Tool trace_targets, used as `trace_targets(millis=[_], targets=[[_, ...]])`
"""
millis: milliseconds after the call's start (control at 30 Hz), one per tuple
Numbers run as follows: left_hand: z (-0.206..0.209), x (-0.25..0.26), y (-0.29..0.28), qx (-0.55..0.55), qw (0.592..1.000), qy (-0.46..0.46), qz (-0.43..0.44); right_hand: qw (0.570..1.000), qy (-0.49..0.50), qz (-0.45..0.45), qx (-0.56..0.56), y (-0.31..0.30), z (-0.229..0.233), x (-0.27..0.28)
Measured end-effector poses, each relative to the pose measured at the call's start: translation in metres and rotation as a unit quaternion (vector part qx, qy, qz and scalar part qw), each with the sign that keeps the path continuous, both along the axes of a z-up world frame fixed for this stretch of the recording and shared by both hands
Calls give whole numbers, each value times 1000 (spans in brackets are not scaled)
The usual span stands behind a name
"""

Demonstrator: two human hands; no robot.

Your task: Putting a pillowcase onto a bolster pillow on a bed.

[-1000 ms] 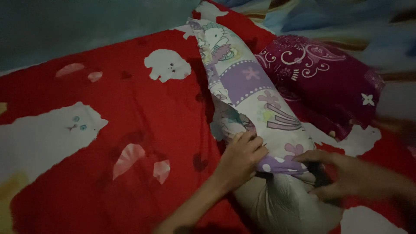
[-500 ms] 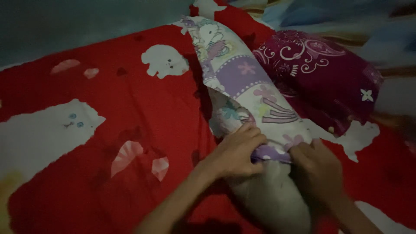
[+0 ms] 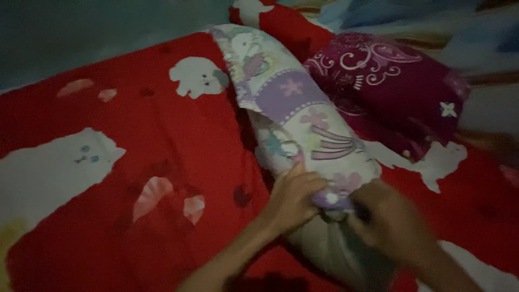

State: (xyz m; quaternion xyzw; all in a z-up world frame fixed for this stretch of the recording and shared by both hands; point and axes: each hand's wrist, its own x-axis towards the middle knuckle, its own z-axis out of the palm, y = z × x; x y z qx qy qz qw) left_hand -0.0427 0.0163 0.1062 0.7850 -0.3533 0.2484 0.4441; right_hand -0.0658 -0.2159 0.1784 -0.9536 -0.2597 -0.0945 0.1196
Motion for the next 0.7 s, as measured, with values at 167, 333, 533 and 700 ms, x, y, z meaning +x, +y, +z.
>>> trace_targets(millis=[167,333,533,700], targets=[[-21,1,5,12,998,-26,60,988,-98,47,-107,14,-33,-27],[-19,3,-1,57,987,-100,109,981,-149,54,-109,1,-32,-19],[-1,13,-17,58,980,-144,120,990,-59,-57,-114,-35,25,21],[-8,26,-18,48,980,-153,121,985,94,-94,-109,-81,10,20]])
